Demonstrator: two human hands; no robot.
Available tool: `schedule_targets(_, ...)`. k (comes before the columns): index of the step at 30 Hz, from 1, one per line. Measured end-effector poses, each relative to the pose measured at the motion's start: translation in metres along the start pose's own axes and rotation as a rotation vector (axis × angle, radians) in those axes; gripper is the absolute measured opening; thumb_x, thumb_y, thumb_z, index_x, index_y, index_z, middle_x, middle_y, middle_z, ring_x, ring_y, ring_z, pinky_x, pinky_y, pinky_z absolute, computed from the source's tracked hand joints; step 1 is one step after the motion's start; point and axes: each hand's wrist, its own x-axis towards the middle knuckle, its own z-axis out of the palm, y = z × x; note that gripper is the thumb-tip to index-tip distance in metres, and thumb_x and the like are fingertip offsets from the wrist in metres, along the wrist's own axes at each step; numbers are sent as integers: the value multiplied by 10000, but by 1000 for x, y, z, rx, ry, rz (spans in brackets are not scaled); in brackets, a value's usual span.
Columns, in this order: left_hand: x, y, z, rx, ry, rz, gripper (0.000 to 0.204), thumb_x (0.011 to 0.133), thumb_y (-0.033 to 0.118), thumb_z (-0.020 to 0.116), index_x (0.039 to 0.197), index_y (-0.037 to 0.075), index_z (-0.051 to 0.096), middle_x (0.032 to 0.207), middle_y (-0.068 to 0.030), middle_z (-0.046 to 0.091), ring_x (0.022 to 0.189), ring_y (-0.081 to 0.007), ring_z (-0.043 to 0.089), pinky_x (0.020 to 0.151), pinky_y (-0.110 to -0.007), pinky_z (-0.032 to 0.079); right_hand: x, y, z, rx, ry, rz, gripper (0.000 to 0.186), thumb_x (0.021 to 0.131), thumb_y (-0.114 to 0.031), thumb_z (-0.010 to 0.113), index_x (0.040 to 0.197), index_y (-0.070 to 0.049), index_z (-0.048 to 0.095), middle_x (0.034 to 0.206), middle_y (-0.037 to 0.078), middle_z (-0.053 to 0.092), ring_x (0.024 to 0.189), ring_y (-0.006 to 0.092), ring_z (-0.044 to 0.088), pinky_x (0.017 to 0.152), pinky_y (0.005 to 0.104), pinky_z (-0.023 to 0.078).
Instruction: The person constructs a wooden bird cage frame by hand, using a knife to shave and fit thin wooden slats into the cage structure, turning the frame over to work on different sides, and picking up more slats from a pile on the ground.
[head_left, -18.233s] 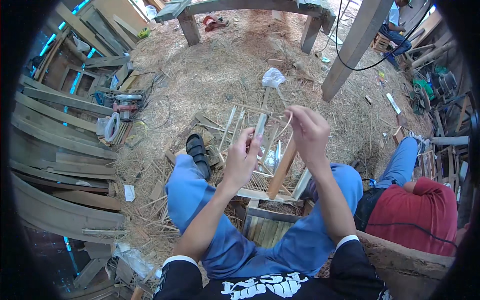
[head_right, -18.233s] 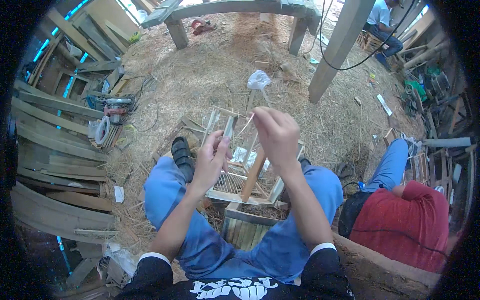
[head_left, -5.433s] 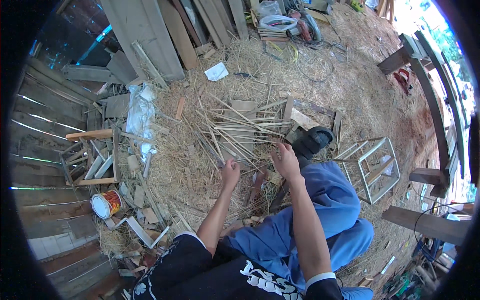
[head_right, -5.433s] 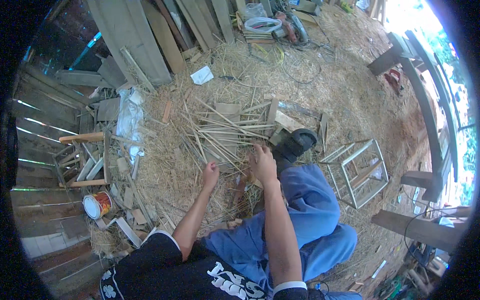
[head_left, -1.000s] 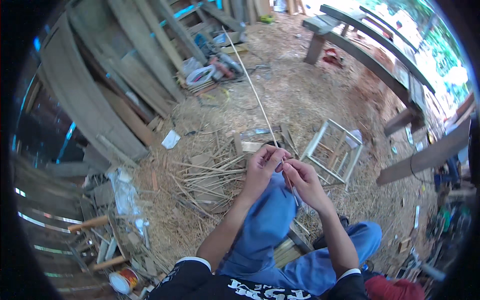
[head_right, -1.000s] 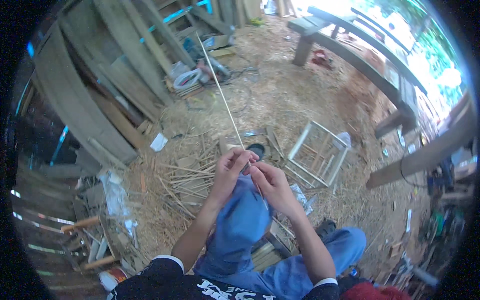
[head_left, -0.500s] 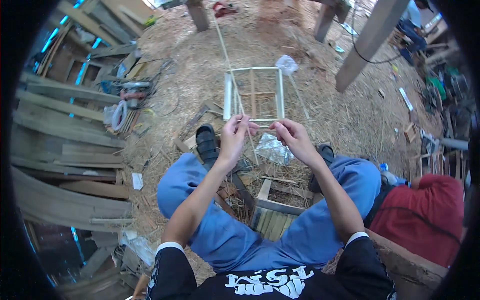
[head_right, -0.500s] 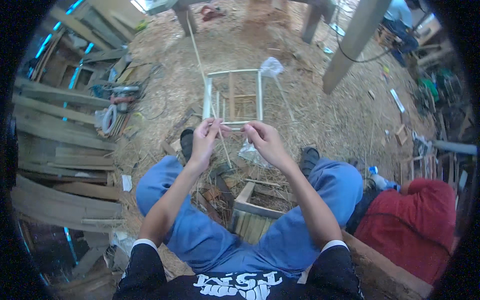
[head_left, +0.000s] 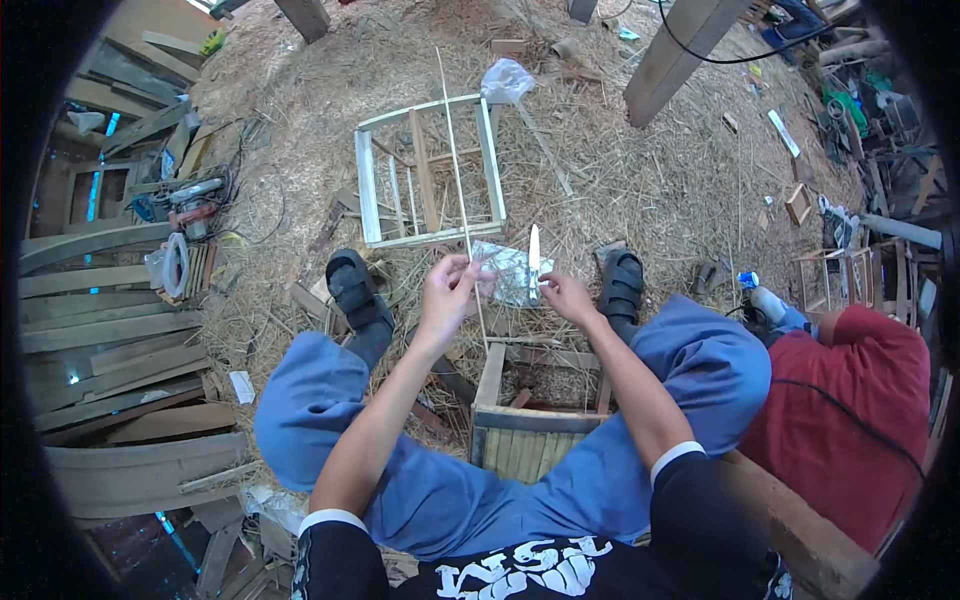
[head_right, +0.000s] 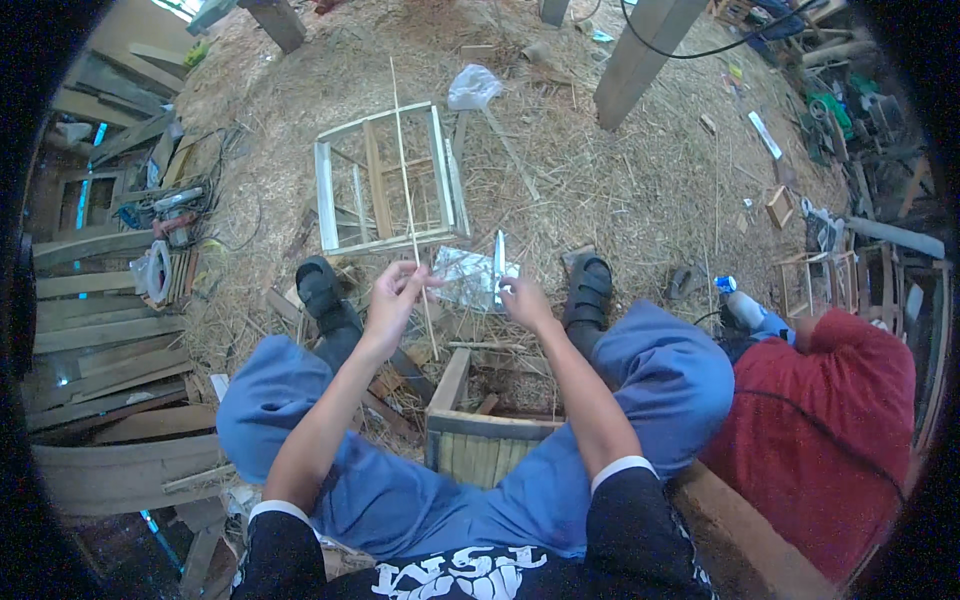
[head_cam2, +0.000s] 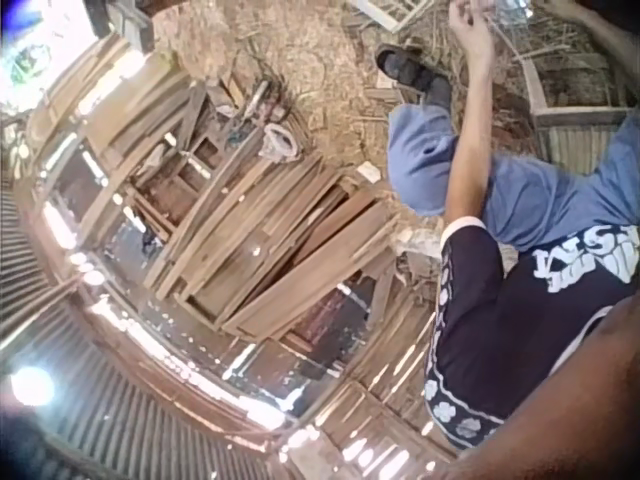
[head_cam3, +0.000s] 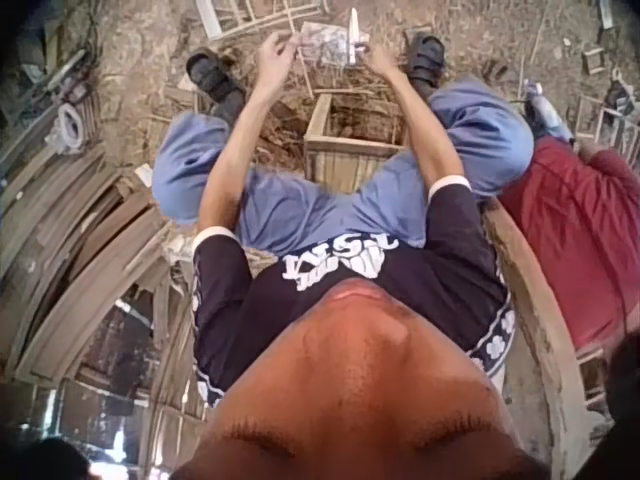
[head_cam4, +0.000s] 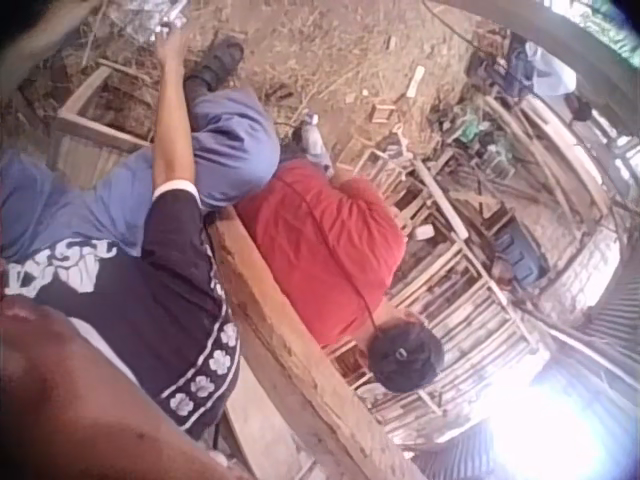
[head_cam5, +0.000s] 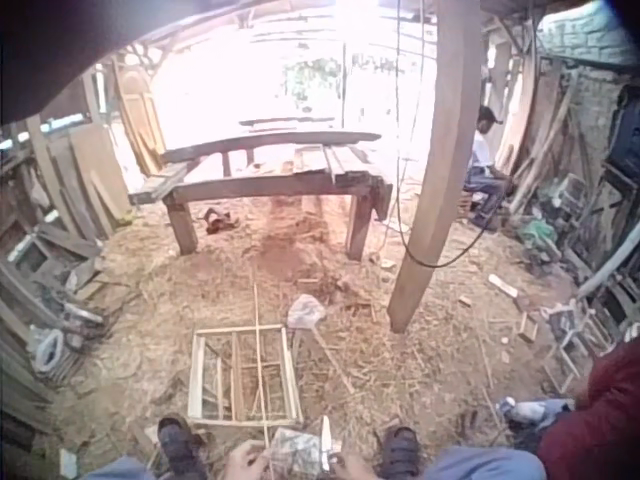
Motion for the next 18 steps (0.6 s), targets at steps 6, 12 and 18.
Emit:
schedule_targets(6,6,-7,-4,68,41,-10,228,1037,184,591,1141,-17,568,973,-150,740,768,-139,674,703,-282,540,48,54,57,-254,-58,60,367,897,-262,632,1223,-110,704,1075,242,695,1049,397,646,920,482,516)
schedule_targets(12,8,-2,-8,63,62,-18,209,1034,179,596,1118,-13,585,970,-145,742,769,-126,668,716,-279,534,47,54,109,-274,146,211,392,866,-170,662,1257,-173,643,1114,213,626,996,435,651,888,533,526)
schedule_targets(18,10,24,13,54,13,41,205,1051,174,557,1137,-12,565,983,-134,740,787,-125,660,725,-281,519,33,74,88,-480,177,38,227,827,-246,661,1041,-171,670,832,133,675,851,380,679,741,523,488)
